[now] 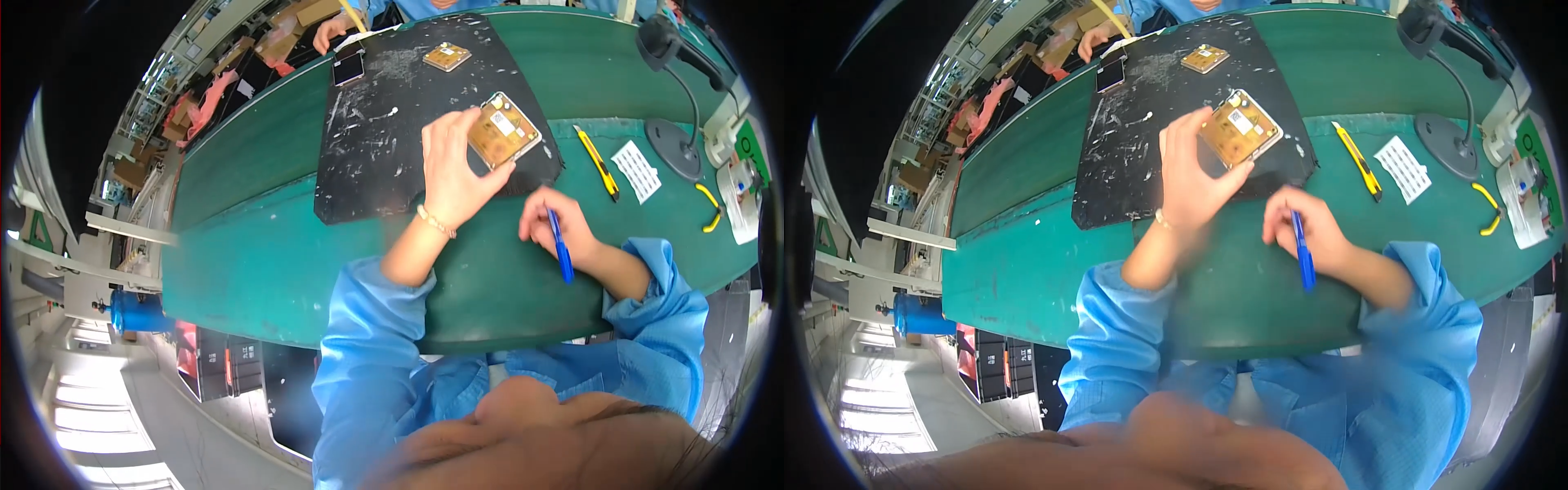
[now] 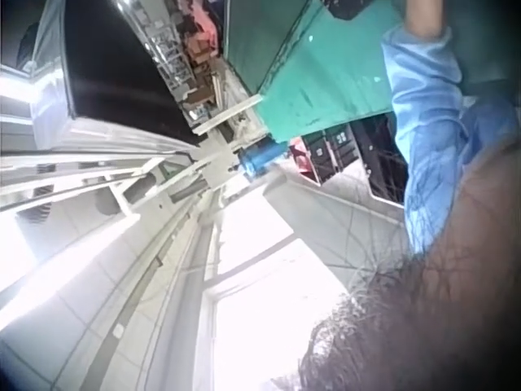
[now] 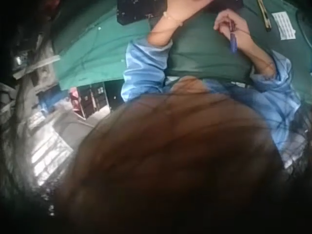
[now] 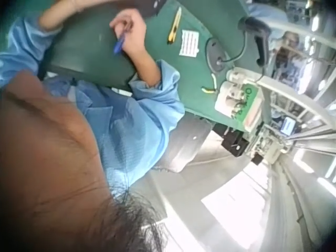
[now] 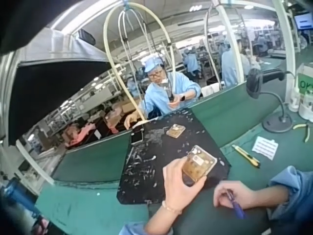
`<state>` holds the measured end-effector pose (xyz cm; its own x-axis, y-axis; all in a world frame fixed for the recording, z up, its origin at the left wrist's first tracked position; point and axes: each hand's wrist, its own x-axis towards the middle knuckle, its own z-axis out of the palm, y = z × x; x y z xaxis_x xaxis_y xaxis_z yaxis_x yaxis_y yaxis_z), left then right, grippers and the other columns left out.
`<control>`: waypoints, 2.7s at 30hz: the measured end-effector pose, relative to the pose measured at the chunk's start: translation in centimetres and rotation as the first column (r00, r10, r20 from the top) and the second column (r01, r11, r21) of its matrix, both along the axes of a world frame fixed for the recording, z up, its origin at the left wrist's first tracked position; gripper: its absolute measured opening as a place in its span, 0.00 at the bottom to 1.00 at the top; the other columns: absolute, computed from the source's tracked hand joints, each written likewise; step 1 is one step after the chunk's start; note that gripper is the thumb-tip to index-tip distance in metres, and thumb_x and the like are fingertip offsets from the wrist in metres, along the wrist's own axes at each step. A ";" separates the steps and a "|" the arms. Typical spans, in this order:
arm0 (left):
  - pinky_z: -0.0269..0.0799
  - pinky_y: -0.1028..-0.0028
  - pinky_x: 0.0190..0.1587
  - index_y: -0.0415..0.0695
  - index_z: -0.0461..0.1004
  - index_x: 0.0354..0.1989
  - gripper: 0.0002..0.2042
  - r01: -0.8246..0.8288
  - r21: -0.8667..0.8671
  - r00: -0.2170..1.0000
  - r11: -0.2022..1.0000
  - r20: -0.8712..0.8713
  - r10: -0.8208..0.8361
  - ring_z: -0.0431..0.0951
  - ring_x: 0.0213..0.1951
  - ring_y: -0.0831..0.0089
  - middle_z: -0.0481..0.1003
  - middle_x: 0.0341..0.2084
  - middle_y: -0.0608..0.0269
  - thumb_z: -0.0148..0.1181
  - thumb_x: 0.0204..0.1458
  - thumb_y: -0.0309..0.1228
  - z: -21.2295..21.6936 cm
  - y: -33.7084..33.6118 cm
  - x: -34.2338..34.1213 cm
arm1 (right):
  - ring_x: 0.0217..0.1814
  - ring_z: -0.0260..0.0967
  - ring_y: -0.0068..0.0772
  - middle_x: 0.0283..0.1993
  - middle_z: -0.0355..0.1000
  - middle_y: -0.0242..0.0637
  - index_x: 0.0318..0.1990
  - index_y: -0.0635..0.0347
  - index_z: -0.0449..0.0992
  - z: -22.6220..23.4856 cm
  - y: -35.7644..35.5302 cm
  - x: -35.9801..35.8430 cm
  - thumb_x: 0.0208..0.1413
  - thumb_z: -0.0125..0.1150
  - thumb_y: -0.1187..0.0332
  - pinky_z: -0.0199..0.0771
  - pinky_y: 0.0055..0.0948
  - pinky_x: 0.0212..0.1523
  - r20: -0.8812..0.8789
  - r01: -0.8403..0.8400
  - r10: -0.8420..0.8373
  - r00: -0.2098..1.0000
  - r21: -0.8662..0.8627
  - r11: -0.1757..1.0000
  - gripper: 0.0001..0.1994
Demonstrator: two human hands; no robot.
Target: The person inspects, marks, and cleans small electronic components by hand at a factory quality control station. A pen and a utility knife are used to mark and clean the components.
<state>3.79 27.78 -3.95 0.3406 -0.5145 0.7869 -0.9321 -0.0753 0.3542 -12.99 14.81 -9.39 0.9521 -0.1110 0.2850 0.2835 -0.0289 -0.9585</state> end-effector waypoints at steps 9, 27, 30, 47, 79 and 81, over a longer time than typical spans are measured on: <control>0.60 0.56 0.53 0.46 0.63 0.59 0.41 -0.167 0.024 0.986 0.986 -0.018 0.168 0.61 0.51 0.53 0.62 0.48 0.51 0.76 0.30 0.31 -1.7 1.5 -6.8 | 0.44 0.72 0.25 0.46 0.70 0.34 0.57 0.58 0.66 2.8 1.9 0.6 0.59 0.60 0.64 0.76 0.26 0.41 -0.141 0.161 -0.103 0.985 0.498 0.852 0.21; 0.75 0.73 0.46 0.35 0.71 0.49 0.16 0.347 -0.280 0.068 0.895 -0.944 -0.322 0.77 0.42 0.76 0.76 0.41 0.60 0.58 0.50 0.20 -2.4 4.3 -5.2 | 0.28 0.68 0.17 0.32 0.70 0.31 0.50 0.63 0.67 2.1 -0.5 0.0 0.63 0.51 0.69 0.67 0.18 0.27 -0.157 -0.017 0.010 0.988 -0.044 0.999 0.12; 0.76 0.74 0.45 0.35 0.72 0.47 0.14 0.184 -0.213 0.257 0.960 -0.932 -0.256 0.78 0.40 0.77 0.77 0.39 0.63 0.58 0.51 0.20 -1.6 4.0 -5.1 | 0.28 0.67 0.17 0.31 0.70 0.32 0.54 0.59 0.62 3.0 -0.4 -0.7 0.69 0.40 0.59 0.66 0.16 0.28 -0.131 0.133 -0.143 0.981 -0.083 0.988 0.15; 0.73 0.78 0.33 0.34 0.73 0.40 0.10 0.157 0.003 0.399 0.988 -0.915 -0.060 0.76 0.32 0.80 0.77 0.32 0.62 0.61 0.49 0.21 -2.9 3.8 -4.2 | 0.25 0.62 0.15 0.24 0.63 0.27 0.30 0.59 0.62 1.6 0.2 0.2 0.62 0.54 0.68 0.61 0.19 0.26 -0.101 0.184 -0.209 0.973 -0.213 0.959 0.10; 0.72 0.79 0.31 0.34 0.73 0.38 0.10 0.277 0.095 0.455 0.956 -0.889 -0.044 0.74 0.29 0.83 0.77 0.28 0.65 0.62 0.48 0.23 -3.0 3.4 -6.0 | 0.27 0.64 0.12 0.26 0.65 0.27 0.31 0.59 0.63 0.8 0.2 0.3 0.63 0.52 0.68 0.59 0.15 0.26 0.068 0.267 -0.263 0.962 -0.075 0.961 0.09; 0.72 0.79 0.31 0.34 0.73 0.38 0.09 0.287 0.123 0.459 0.950 -0.888 -0.023 0.74 0.29 0.83 0.77 0.27 0.65 0.62 0.48 0.23 -2.8 3.2 -6.5 | 0.27 0.64 0.12 0.27 0.65 0.27 0.31 0.58 0.63 0.8 0.1 0.2 0.63 0.52 0.68 0.59 0.15 0.26 0.084 0.272 -0.266 0.960 -0.056 0.961 0.09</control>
